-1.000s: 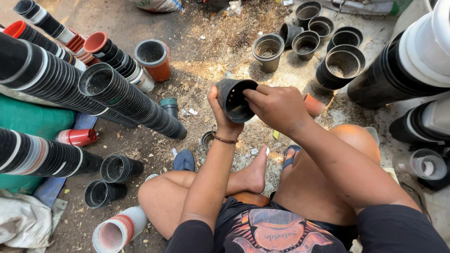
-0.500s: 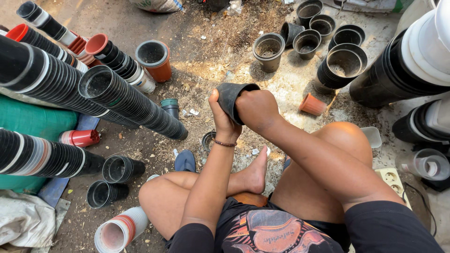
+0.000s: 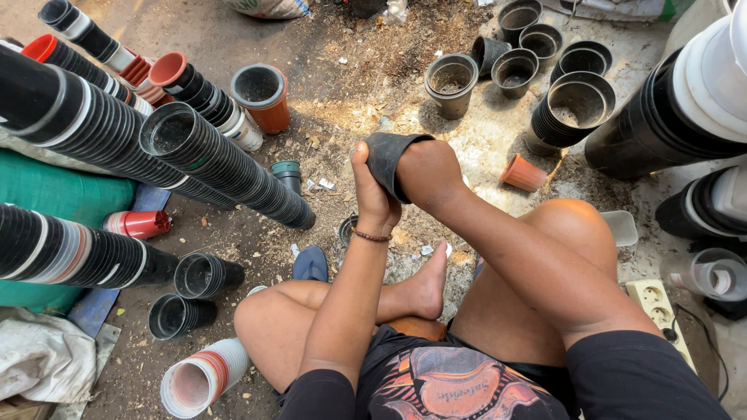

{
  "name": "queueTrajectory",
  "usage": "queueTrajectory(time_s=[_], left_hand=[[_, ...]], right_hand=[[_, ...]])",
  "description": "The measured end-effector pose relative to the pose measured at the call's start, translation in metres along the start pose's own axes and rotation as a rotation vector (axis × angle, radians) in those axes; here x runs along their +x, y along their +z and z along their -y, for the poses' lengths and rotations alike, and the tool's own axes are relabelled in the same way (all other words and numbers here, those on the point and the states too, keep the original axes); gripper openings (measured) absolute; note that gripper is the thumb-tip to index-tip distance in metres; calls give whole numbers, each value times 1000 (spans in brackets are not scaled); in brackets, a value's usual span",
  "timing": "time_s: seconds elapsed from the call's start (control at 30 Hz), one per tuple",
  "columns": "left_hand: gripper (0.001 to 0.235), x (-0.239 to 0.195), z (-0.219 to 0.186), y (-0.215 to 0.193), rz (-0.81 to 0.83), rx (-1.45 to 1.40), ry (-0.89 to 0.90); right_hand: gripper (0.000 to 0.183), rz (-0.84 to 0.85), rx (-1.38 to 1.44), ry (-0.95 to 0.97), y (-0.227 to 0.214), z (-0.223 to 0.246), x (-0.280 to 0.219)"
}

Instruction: The person sits on the ground surrounded by stacks of plastic pots and uses a heated metal rod to melt holes into the bottom of a small black pot. They rotate the pot to create multiple drainage holes and inspect the result.

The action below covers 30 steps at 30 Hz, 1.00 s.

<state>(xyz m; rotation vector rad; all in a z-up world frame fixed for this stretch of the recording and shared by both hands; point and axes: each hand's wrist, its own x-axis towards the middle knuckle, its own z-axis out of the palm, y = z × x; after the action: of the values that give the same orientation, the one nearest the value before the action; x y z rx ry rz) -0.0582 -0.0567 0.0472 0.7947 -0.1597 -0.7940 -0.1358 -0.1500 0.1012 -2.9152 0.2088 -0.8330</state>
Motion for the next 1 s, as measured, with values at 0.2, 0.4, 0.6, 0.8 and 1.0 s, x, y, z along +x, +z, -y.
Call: queueTrajectory(time_s=[0.2,0.4,0.6,0.8,1.0], left_hand=[[65,0,-1,-3,31,4,12],[64,0,-3,-14,38,-57,25],[64,4,-12,-28,30,-198,-36],[68,-2,-8,-30,133,-320,-126],[65,-8,-6,-20,36,-248,-134]], right_hand=[[9,-29,13,-32,1,-4,4],[18,29,195,-34,-23,-5,8],[9,53,432,286,-82,-37,-4],[31,19,369,258,-100,-33,-7],[32,245,451,306,-85,-3,-4]])
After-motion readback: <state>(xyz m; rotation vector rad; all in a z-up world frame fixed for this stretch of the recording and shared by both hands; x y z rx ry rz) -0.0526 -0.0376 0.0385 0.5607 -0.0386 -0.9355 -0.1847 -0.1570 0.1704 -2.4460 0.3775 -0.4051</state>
